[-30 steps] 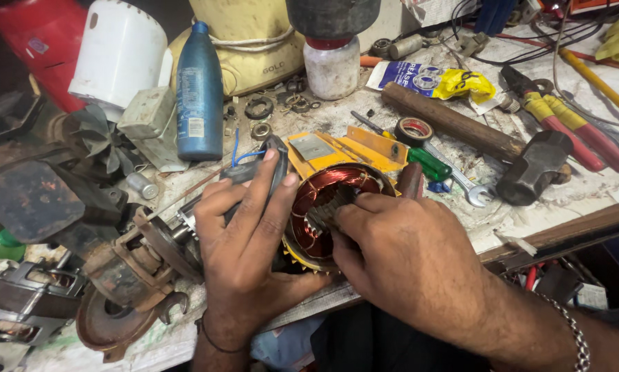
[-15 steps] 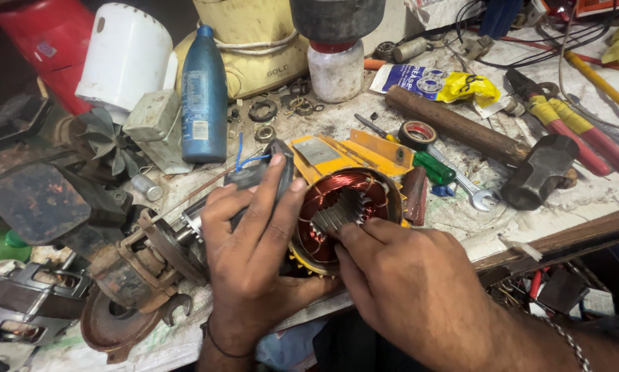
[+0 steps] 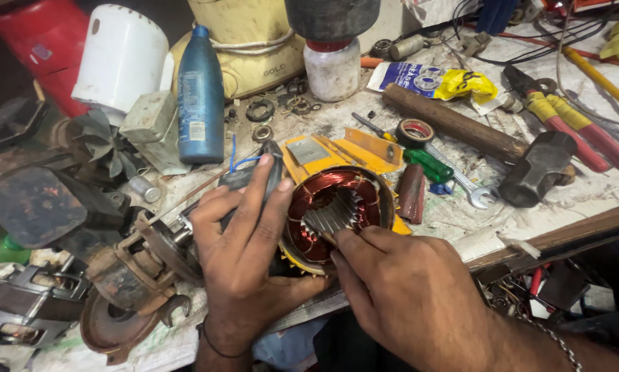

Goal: The person holds a disassembled motor stator and uses a flathead screwdriver to adjust and inspect the copper windings inside the stator slots. The person rotates the stator and repeatedly probes the windings with the screwdriver.

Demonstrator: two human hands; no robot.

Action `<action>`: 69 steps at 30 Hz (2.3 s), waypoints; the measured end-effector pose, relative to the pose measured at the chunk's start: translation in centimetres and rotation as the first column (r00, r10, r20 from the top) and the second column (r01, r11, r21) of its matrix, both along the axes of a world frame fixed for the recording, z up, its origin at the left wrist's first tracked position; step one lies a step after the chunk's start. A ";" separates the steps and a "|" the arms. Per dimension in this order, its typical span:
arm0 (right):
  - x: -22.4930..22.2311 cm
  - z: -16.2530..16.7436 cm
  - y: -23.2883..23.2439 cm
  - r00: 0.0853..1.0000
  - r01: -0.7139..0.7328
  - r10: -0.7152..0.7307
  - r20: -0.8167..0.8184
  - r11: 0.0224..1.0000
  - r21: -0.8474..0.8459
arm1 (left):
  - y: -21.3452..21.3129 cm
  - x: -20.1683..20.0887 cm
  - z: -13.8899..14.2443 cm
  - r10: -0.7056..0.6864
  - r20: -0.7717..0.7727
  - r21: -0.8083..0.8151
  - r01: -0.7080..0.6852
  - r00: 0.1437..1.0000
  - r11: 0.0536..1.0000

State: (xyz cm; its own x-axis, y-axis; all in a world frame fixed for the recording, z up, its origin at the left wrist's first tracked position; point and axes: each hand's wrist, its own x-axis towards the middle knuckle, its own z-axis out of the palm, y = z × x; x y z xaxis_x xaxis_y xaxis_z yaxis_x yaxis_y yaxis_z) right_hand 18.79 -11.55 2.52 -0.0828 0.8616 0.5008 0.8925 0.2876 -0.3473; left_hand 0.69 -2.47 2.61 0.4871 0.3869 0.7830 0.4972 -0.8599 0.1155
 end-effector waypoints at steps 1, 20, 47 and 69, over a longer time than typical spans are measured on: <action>0.0 -0.2 -0.1 1.000 0.006 -0.006 0.006 1.000 -0.004 | -0.1 0.0 0.0 0.001 -0.006 -0.002 -0.001 1.000 1.000; 0.5 1.8 0.4 0.980 -0.003 0.058 0.189 0.961 -0.278 | -0.1 0.1 0.1 -0.017 -0.027 0.019 0.018 0.999 1.000; 0.6 5.9 2.8 0.925 0.114 0.107 0.366 0.839 -0.532 | 0.2 0.4 -0.2 -0.038 -0.049 0.039 0.040 0.998 0.998; 2.0 5.1 3.5 0.923 -0.067 0.234 0.305 0.880 -0.470 | 0.3 0.2 0.0 -0.030 -0.006 0.022 0.030 1.000 0.999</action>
State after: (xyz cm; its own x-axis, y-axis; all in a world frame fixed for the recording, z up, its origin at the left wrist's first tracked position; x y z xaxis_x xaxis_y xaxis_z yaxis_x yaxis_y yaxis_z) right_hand 20.77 -8.02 7.63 -0.3238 0.9460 -0.0161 0.9361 0.3179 -0.1503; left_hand 0.90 -2.21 2.65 0.5030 0.3542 0.7884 0.4714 -0.8770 0.0933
